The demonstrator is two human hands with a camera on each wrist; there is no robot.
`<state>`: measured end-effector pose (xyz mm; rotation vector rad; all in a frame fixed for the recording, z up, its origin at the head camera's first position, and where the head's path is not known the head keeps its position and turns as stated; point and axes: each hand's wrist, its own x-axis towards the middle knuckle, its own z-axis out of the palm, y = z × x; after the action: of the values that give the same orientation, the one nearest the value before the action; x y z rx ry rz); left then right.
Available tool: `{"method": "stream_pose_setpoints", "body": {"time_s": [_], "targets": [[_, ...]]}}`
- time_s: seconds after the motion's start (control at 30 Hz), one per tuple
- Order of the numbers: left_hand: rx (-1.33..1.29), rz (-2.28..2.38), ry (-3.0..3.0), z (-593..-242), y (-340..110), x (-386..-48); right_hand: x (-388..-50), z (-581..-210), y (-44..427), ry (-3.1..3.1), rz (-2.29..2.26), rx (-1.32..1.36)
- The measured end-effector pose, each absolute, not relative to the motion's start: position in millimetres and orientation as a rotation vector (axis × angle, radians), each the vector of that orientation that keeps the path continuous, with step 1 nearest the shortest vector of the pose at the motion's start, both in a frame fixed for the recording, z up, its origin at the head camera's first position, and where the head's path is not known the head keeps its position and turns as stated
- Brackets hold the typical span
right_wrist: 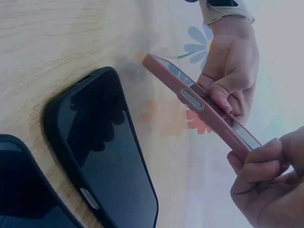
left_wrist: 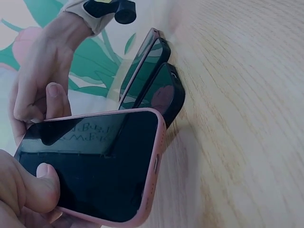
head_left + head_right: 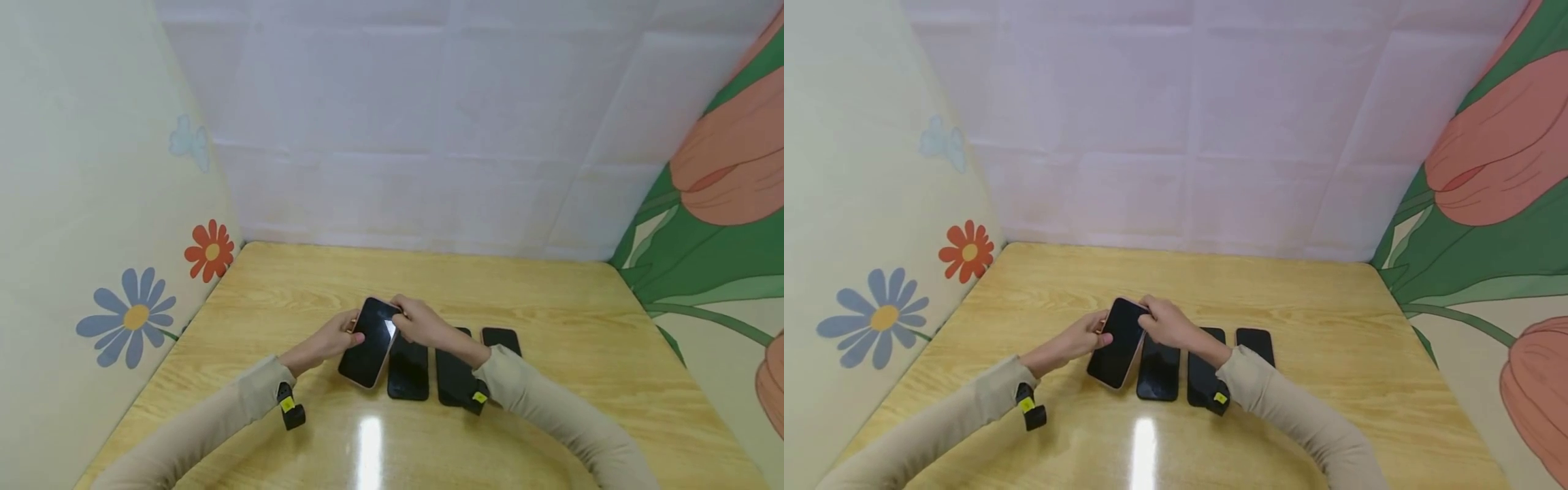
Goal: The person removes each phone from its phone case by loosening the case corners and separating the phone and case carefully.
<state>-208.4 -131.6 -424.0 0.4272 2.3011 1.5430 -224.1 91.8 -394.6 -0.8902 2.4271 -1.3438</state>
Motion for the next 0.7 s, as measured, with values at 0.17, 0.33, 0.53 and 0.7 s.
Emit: {"method": "stream_pose_setpoints", "body": {"time_s": [0.17,0.33,0.53,0.7], "targets": [[0.389,1.571,2.230,-426.0,-132.5,-208.1,-223.2,-393.7,95.4,2.366,-1.371,-0.899],[0.363,1.582,2.183,-427.1,-134.2,-208.4,-225.4,-393.9,99.2,2.286,-1.399,-0.906],[0.325,1.594,2.229,-427.7,-134.7,-211.9,-230.2,-394.0,102.4,2.274,-1.386,-0.971],[0.253,1.600,2.226,-430.7,-134.2,-212.0,-229.9,-400.9,102.1,2.289,-1.454,-0.924]]}}
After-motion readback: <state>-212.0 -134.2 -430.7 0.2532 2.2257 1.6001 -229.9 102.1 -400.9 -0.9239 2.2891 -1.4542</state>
